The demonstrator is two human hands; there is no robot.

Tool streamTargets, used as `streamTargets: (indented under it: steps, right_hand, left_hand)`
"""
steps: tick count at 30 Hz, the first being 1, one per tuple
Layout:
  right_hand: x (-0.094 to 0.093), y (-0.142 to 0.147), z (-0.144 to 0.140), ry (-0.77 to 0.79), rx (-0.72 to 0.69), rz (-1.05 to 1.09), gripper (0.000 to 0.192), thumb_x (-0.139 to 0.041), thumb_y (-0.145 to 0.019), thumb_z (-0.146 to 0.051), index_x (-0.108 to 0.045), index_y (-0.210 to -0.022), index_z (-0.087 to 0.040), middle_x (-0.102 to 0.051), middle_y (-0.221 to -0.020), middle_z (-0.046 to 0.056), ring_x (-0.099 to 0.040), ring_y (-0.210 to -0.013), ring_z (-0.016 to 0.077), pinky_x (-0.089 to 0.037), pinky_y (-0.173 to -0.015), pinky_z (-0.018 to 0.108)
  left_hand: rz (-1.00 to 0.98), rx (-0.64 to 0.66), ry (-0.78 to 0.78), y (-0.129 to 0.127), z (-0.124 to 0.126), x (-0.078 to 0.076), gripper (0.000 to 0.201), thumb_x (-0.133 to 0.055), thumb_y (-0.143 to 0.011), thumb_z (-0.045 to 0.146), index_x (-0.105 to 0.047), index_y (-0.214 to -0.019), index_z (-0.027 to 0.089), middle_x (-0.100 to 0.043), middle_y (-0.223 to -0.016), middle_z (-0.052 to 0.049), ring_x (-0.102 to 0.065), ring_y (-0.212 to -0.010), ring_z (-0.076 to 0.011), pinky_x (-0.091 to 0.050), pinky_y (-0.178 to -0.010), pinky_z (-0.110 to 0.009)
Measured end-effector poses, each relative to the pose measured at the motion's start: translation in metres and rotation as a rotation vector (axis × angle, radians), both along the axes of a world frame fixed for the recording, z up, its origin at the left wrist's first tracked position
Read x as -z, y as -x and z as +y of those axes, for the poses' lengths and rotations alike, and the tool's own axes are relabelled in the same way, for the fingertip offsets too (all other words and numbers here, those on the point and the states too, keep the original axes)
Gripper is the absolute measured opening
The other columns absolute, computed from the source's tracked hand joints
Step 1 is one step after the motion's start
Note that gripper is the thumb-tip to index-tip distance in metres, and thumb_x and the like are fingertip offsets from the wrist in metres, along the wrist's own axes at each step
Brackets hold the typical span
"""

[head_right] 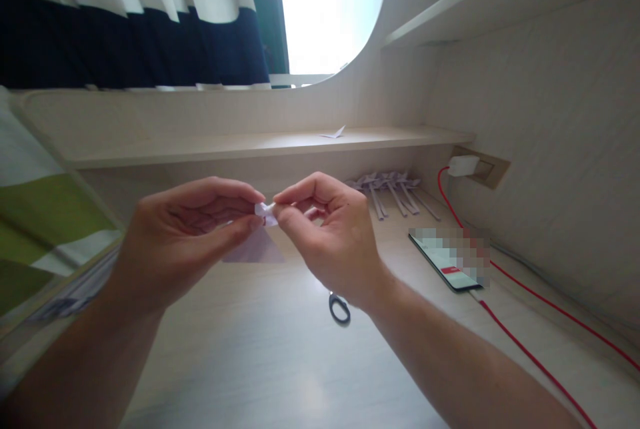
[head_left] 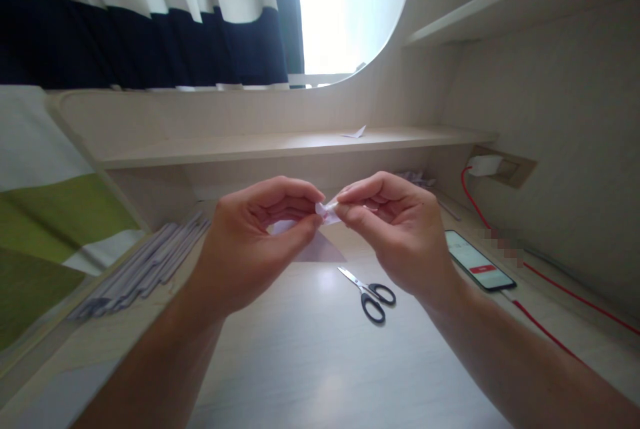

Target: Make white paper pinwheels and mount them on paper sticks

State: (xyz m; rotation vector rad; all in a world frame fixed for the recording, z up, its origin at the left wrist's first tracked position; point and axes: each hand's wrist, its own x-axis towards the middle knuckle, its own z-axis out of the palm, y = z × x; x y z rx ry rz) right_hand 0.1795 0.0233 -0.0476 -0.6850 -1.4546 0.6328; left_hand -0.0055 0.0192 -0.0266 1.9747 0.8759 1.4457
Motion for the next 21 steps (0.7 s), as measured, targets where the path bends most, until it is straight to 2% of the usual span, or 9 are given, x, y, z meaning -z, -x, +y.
streamTargets:
  steps: [6,13,16,21]
  right_hand:
    - [-0.0024,-0.0017,-0.0001,0.063,-0.022,-0.013,0.006,-0.079,-0.080,-0.012,-0.078,-0.082,-0.018,-0.080,-0.082,0.004,-0.072,-0.075,0.0183,-0.058,-0.070,0.032]
    - [-0.0010,-0.0031,0.0055,0.142,-0.104,0.029,0.005,-0.082,-0.080,-0.018,-0.077,-0.080,-0.018,-0.077,-0.074,0.001,-0.067,-0.066,0.0135,-0.052,-0.062,0.026]
    - [-0.0008,-0.0028,0.0042,0.108,-0.050,-0.009,0.003,-0.080,-0.082,-0.016,-0.078,-0.082,-0.018,-0.077,-0.077,0.002,-0.069,-0.070,0.0155,-0.053,-0.065,0.029]
    - [-0.0007,-0.0022,-0.0011,-0.057,0.086,-0.134,0.005,-0.076,-0.083,-0.013,-0.078,-0.085,-0.018,-0.079,-0.085,0.004,-0.070,-0.077,0.0182,-0.055,-0.070,0.032]
  left_hand:
    - [-0.006,-0.022,-0.006,0.0019,-0.0004,-0.0020,0.016,-0.086,-0.082,0.018,-0.080,-0.096,0.020,-0.083,-0.093,-0.003,-0.080,-0.083,-0.0180,-0.068,-0.082,-0.027]
    - [-0.009,-0.027,-0.042,0.0004,0.0009,0.0011,0.017,-0.085,-0.082,0.015,-0.080,-0.098,0.019,-0.082,-0.093,-0.002,-0.079,-0.083,-0.0176,-0.067,-0.082,-0.026]
    - [0.008,-0.019,-0.056,0.0005,0.0024,0.0024,0.018,-0.083,-0.083,0.013,-0.080,-0.099,0.020,-0.082,-0.095,-0.002,-0.079,-0.085,-0.0161,-0.066,-0.083,-0.024]
    - [0.013,-0.003,-0.053,0.0028,0.0033,0.0031,0.018,-0.083,-0.083,0.012,-0.080,-0.099,0.020,-0.082,-0.096,-0.001,-0.078,-0.086,-0.0148,-0.065,-0.084,-0.023]
